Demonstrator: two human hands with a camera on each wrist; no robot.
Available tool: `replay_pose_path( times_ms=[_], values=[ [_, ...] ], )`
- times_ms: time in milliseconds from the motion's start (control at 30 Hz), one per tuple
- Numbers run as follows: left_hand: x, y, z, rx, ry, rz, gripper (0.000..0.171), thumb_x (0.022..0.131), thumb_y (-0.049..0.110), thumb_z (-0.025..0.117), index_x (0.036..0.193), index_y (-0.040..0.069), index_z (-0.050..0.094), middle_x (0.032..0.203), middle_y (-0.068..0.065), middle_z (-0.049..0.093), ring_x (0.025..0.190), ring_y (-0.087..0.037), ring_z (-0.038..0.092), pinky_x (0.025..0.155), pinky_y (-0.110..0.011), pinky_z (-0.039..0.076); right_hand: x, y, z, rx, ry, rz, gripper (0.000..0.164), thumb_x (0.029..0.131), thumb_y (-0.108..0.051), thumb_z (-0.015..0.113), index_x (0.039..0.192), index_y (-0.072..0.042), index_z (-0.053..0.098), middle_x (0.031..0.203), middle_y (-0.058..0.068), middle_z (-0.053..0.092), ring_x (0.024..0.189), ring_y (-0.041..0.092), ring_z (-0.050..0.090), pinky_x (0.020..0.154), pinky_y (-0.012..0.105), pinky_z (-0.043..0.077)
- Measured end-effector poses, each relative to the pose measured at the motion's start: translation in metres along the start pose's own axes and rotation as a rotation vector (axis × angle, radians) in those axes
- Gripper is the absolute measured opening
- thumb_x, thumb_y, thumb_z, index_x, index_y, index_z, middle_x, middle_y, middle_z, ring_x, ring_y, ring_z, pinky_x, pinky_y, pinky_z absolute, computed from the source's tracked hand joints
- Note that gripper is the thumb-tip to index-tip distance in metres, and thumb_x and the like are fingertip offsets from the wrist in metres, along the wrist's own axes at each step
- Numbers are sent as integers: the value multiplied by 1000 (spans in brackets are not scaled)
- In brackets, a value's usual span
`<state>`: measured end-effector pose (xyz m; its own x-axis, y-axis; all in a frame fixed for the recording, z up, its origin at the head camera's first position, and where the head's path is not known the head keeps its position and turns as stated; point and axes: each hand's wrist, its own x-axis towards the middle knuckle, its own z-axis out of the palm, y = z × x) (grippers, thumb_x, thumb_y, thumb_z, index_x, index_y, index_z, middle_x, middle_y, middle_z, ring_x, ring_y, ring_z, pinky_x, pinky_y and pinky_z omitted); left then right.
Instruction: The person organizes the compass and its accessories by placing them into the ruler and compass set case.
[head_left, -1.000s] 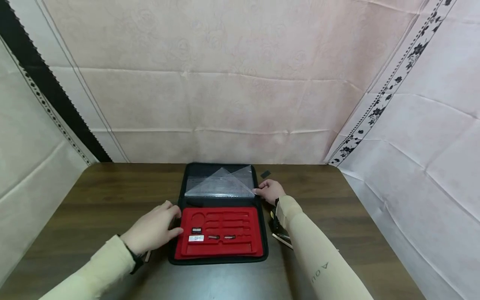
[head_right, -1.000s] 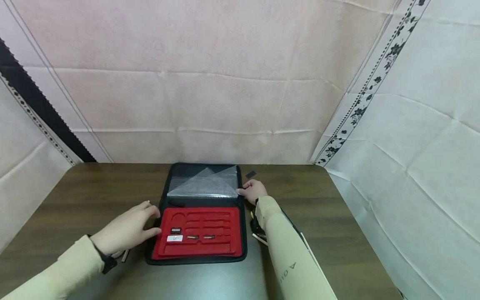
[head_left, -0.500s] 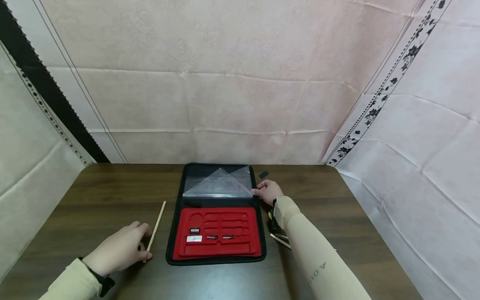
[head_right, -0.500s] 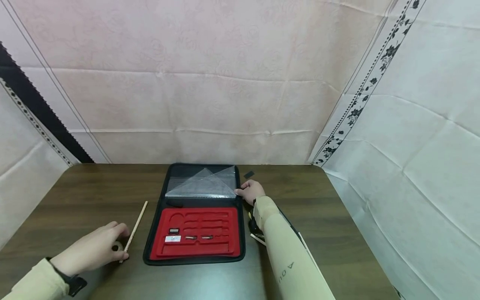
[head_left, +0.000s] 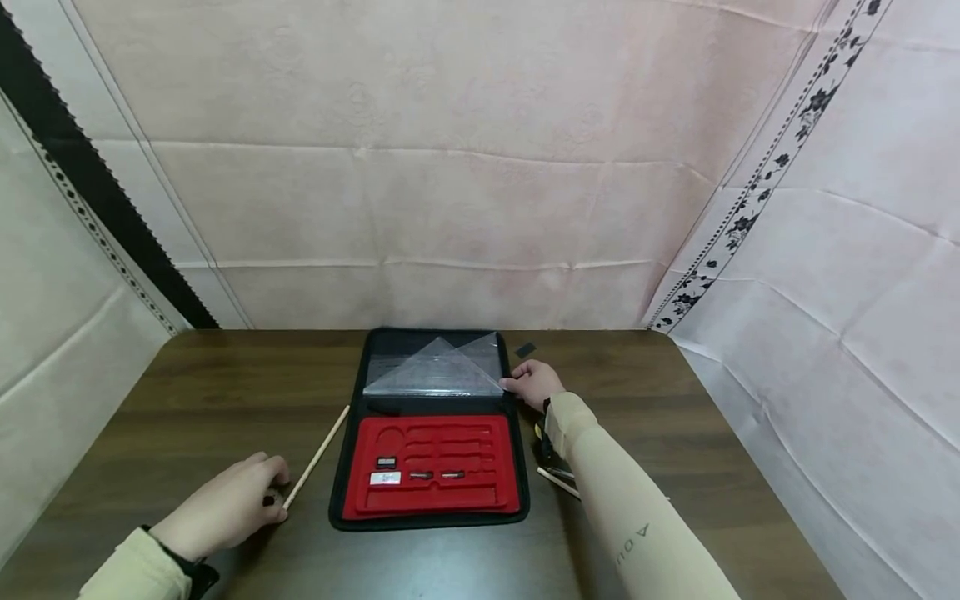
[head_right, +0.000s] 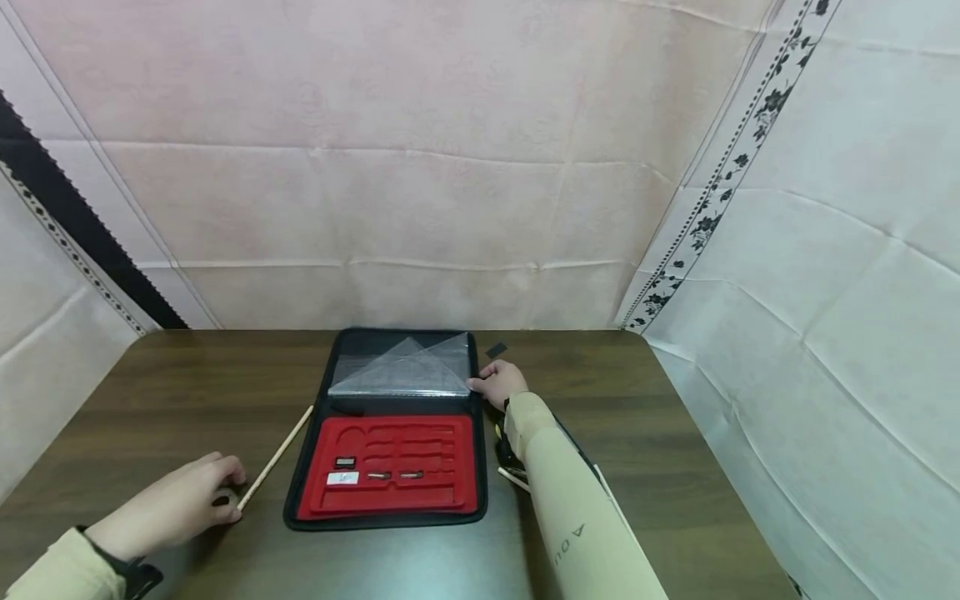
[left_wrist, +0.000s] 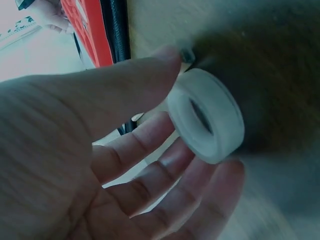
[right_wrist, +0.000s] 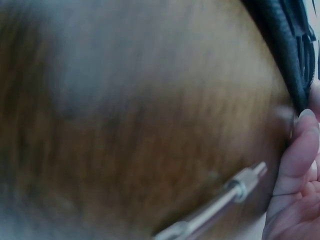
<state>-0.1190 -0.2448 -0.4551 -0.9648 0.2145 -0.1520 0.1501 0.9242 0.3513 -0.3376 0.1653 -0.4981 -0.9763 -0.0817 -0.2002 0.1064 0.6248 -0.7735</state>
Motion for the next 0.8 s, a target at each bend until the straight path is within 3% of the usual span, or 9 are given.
replay_pose_path(
  times_ms=[233, 433, 600, 800],
  values=[
    [1, -5, -2, -18, 29, 28, 27, 74, 18, 83, 86, 10, 60, 81, -1, 50, 70, -13, 47, 64, -35, 44, 2, -3, -1, 11, 6, -13, 34, 84, -30, 76, 102, -5, 61, 89, 9, 62, 77, 20, 63, 68, 34, 49],
    [7, 0, -7, 3, 9, 62, 24, 73, 11, 79, 81, 11, 56, 77, 0, 49, 68, -12, 46, 61, -33, 42, 0, -4, -2, 8, 1, -10, 35, 84, -30, 76, 102, -5, 60, 88, 9, 61, 77, 20, 62, 67, 33, 49],
    [28, 27, -19, 9, 9, 113, 17, 75, 3, 72, 80, 11, 57, 75, 0, 50, 64, -12, 46, 57, -31, 42, -2, -3, -3, 23, 9, -3, 34, 84, -29, 77, 103, -5, 60, 89, 9, 62, 77, 21, 63, 68, 34, 49],
    [58, 70, -20, -1, -18, 94, 13, 82, 5, 71, 87, 8, 59, 76, -2, 51, 64, -15, 49, 58, -31, 45, -3, -3, -1, 23, -1, -4, 34, 85, -30, 76, 103, -6, 60, 90, 9, 61, 78, 20, 62, 68, 33, 49]
  ],
)
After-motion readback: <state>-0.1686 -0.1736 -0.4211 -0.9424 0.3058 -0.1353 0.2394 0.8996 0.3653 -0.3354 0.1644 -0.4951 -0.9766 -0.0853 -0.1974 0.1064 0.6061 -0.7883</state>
